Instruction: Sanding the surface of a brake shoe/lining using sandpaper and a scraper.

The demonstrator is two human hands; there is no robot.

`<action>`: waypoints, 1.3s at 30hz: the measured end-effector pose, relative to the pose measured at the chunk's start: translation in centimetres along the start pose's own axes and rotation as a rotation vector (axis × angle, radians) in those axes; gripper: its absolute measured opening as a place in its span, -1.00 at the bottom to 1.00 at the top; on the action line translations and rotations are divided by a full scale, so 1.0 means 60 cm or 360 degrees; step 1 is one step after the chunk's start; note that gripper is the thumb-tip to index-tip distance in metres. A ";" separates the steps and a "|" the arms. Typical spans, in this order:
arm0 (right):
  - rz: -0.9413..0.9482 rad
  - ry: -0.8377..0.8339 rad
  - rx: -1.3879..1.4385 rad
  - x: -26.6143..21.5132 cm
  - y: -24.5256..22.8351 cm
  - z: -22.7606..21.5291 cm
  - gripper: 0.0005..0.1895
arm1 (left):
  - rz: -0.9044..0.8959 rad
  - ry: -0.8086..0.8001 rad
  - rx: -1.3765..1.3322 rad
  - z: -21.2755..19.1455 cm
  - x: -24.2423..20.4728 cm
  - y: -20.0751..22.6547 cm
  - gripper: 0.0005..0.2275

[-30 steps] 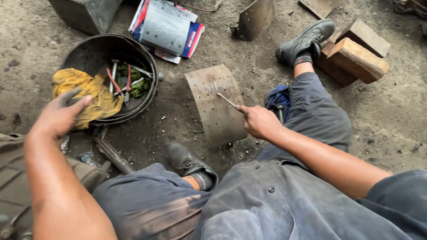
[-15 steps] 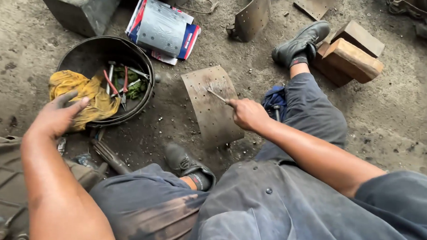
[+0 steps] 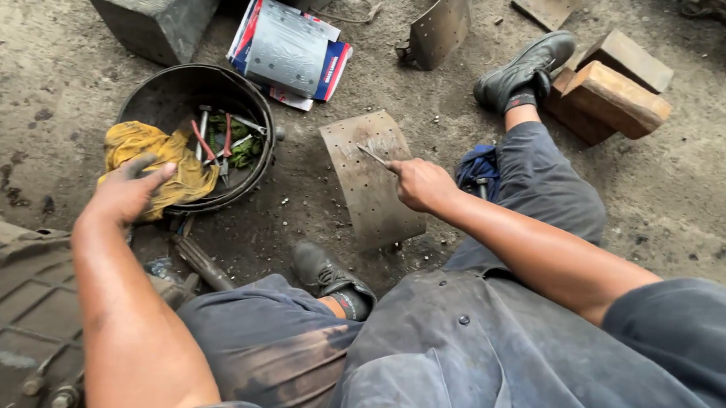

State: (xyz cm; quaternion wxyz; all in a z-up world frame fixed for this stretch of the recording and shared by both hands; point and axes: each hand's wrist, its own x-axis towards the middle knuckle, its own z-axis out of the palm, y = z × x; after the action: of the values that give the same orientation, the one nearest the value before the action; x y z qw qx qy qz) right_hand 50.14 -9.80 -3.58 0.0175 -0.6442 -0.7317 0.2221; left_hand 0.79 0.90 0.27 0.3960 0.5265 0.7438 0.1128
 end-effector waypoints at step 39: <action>-0.0140 -0.0312 0.2463 -0.051 -0.181 -0.190 -0.42 | 0.1097 -0.0738 -0.1009 0.180 -0.191 0.361 -0.14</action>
State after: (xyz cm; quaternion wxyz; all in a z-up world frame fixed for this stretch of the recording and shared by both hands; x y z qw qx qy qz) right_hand 44.06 -10.04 11.29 0.4058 -0.3967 -0.3917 0.7243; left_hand 25.01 -2.71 11.19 0.6302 0.6061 0.3494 0.3367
